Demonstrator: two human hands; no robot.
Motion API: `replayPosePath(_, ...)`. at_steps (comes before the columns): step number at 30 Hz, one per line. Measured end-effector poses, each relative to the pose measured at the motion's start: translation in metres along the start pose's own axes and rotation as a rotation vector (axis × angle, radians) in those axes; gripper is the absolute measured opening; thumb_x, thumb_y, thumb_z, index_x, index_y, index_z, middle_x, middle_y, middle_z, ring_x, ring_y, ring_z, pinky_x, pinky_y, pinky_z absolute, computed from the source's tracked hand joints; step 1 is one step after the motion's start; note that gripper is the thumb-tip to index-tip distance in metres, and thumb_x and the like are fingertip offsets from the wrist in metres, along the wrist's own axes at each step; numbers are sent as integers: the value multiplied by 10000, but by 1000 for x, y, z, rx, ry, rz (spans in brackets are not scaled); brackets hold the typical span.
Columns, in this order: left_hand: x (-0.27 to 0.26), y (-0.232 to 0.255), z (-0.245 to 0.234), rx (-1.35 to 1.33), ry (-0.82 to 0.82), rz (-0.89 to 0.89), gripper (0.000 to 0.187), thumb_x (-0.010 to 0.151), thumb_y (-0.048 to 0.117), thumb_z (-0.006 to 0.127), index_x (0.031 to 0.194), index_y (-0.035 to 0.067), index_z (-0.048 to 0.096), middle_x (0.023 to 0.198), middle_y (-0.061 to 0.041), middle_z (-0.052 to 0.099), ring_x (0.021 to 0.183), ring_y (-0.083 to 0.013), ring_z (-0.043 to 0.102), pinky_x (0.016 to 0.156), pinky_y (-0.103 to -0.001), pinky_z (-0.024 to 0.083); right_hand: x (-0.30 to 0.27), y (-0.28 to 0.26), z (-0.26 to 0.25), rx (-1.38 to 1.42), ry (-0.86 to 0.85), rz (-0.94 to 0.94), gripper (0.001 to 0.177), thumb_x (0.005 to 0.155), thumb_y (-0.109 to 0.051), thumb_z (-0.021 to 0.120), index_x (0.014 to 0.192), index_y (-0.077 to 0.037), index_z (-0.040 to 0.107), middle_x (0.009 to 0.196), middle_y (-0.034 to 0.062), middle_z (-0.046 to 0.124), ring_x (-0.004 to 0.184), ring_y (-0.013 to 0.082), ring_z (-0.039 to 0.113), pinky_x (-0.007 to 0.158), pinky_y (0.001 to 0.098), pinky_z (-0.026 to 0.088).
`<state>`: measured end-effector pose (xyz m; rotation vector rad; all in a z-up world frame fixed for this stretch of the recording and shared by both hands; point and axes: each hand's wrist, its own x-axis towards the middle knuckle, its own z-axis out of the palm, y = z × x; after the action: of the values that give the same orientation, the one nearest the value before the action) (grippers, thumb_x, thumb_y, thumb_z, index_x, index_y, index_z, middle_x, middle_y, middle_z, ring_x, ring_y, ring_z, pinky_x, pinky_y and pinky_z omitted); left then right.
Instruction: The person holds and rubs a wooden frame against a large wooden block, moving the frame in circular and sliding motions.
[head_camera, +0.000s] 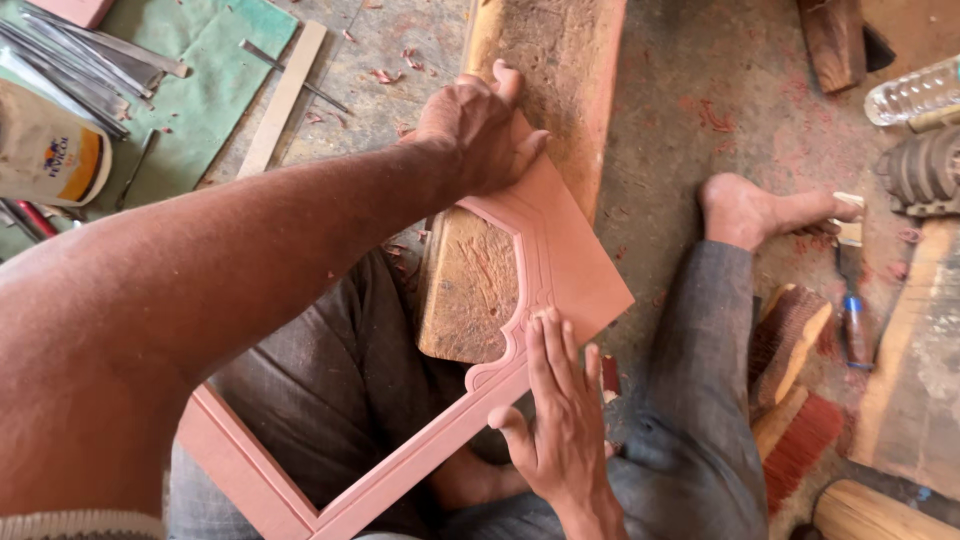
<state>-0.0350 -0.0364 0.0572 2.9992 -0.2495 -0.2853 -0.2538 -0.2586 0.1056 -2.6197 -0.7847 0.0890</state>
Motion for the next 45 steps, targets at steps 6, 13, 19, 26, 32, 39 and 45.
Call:
replayPosePath(6, -2, 2, -4, 1, -14, -12, 856, 1039, 655, 227, 1475, -79, 285, 788, -112, 582, 551, -163, 497, 438, -370, 468, 82, 29, 4, 2, -54, 4, 859, 1031, -594, 391, 1606, 42, 333, 1662, 256, 346, 1579, 437, 264, 1287, 626, 116)
replayPosePath(13, 0, -2, 2, 135, -16, 33, 837, 1067, 635, 165, 1476, -88, 270, 841, -218, 575, 511, -140, 501, 397, -338, 468, -14, -3, -5, 0, -47, 70, 908, 1009, -651, 386, 1590, 46, 342, 1660, 255, 359, 1574, 420, 278, 1265, 607, 120)
replayPosePath(19, 4, 2, 0, -6, -9, -3, 884, 1046, 673, 233, 1477, -97, 274, 857, -164, 585, 569, -179, 520, 455, -368, 486, 75, 31, 9, -8, -36, -24, 917, 1035, -671, 227, 1602, 41, 339, 1674, 277, 330, 1594, 441, 256, 1303, 623, 111)
replayPosePath(26, 5, 1, 16, -56, 37, 7, 861, 1067, 669, 259, 1501, -74, 271, 854, -178, 607, 620, -229, 567, 545, -432, 513, -1, 4, -4, 3, -9, 10, 897, 1019, -655, 301, 1584, 40, 345, 1642, 279, 373, 1563, 441, 296, 1261, 651, 130)
replayPosePath(32, 0, 1, 1, -47, 2, -15, 879, 1069, 662, 260, 1491, -109, 268, 861, -195, 602, 614, -220, 588, 516, -394, 544, 88, 32, 2, 27, -42, -1, 833, 1047, -583, 432, 1611, 25, 354, 1624, 271, 398, 1553, 459, 304, 1278, 642, 151)
replayPosePath(39, -5, 0, 1, -55, 46, -5, 855, 1069, 649, 280, 1490, -95, 274, 868, -190, 614, 628, -221, 583, 529, -407, 523, -4, -1, -3, 32, -27, -3, 865, 1000, -590, 447, 1565, 58, 354, 1648, 283, 356, 1561, 457, 279, 1266, 624, 122)
replayPosePath(45, -5, 3, -5, -17, 79, -28, 871, 1061, 663, 279, 1467, -108, 293, 915, -240, 636, 662, -236, 594, 525, -396, 516, 77, 39, 10, -36, -33, -6, 831, 1041, -595, 355, 1592, 27, 368, 1666, 252, 347, 1584, 438, 279, 1291, 618, 106)
